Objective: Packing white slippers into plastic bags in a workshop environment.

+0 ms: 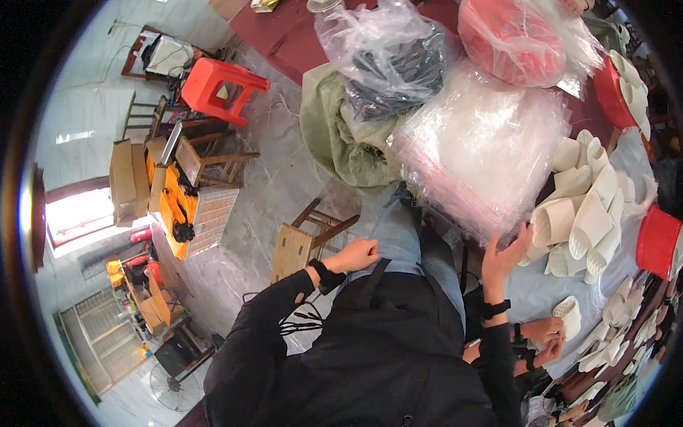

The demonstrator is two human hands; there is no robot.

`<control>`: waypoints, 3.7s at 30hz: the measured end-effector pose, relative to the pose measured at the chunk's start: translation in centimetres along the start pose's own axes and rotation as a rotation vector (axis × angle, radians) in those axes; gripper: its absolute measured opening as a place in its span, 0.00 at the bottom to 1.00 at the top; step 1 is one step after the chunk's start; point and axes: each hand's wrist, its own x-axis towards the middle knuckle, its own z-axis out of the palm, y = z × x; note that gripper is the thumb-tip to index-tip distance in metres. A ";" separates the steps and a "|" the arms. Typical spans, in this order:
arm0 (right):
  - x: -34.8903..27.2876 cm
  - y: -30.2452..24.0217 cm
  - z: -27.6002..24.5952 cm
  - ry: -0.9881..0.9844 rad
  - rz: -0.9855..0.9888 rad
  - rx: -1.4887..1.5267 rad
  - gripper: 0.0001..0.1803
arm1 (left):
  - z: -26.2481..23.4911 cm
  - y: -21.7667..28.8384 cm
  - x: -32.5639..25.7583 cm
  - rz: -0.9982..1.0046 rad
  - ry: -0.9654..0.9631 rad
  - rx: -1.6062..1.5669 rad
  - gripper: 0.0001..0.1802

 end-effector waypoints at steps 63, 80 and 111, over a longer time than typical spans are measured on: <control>-58.5 -30.9 48.8 -0.331 1.837 0.377 0.17 | 5.6 9.3 -9.1 0.673 -1.446 1.289 0.07; -61.2 -22.0 42.0 -0.525 1.627 0.417 0.16 | -6.2 1.5 1.9 0.656 -1.274 1.467 0.13; -42.5 0.0 35.5 -0.969 0.786 0.337 0.19 | -12.7 6.5 12.4 0.130 -0.941 0.776 0.10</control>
